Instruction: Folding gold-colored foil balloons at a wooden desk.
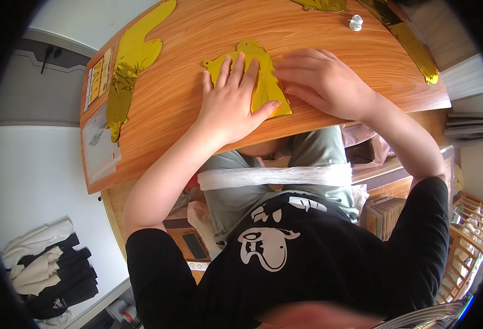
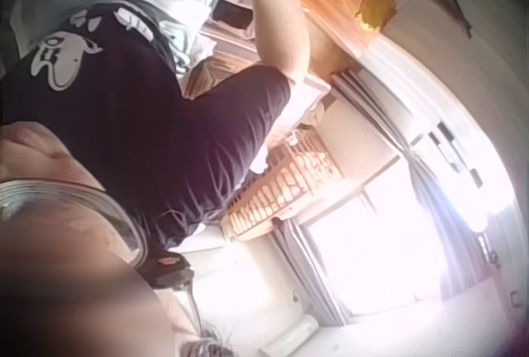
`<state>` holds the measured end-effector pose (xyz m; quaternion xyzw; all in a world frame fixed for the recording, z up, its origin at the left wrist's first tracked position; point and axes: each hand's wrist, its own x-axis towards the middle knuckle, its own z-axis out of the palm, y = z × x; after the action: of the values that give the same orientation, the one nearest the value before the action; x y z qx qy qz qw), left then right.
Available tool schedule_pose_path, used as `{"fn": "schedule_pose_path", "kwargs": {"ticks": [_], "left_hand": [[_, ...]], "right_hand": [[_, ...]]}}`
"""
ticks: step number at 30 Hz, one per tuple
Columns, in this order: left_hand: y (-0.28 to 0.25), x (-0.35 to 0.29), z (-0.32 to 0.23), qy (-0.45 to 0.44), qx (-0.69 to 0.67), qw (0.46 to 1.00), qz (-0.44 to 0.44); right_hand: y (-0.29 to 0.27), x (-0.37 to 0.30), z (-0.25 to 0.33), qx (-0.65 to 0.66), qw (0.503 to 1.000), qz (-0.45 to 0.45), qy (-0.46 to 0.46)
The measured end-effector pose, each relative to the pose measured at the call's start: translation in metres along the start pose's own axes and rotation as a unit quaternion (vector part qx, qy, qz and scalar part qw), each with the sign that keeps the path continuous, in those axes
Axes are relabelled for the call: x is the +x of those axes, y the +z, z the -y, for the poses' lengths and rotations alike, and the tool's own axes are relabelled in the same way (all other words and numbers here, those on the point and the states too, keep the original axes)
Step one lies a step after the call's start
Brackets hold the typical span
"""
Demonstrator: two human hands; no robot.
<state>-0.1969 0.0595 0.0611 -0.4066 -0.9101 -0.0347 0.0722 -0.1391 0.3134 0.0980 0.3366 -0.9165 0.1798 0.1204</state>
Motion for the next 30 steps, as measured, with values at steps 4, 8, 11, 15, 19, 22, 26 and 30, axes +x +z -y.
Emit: {"fn": "schedule_pose_path", "kwargs": {"ticks": [4, 8, 11, 15, 19, 22, 26, 30], "left_hand": [[0.000, 0.001, 0.001, -0.002, -0.008, 1.000, 0.005], [0.003, 0.000, 0.004, -0.007, -0.028, 1.000, -0.001], [-0.003, -0.001, 0.004, -0.011, -0.057, 0.998, 0.018], [-0.013, 0.001, 0.023, -0.053, -0.229, 0.972, 0.008], [-0.034, -0.008, 0.065, -0.106, -0.589, 0.799, -0.059], [-0.047, -0.028, 0.073, 0.020, -0.203, 0.979, -0.010], [-0.050, -0.042, 0.061, 0.011, -0.135, 0.990, 0.045], [-0.044, -0.045, 0.069, 0.014, -0.103, 0.993, 0.055]], "right_hand": [[0.009, 0.023, -0.007, -0.008, 0.999, 0.026, 0.028], [0.008, 0.029, -0.016, -0.031, 0.996, 0.080, 0.022], [0.007, 0.027, -0.016, -0.026, 0.996, 0.078, 0.033], [0.006, 0.029, -0.014, -0.001, 0.992, 0.112, 0.053], [0.001, 0.031, -0.009, 0.014, 0.993, 0.107, 0.052], [0.004, 0.027, -0.013, 0.010, 0.995, 0.094, 0.044], [0.003, 0.027, -0.013, 0.015, 0.993, 0.103, 0.052], [0.004, 0.027, -0.011, 0.012, 0.994, 0.096, 0.054]]}}
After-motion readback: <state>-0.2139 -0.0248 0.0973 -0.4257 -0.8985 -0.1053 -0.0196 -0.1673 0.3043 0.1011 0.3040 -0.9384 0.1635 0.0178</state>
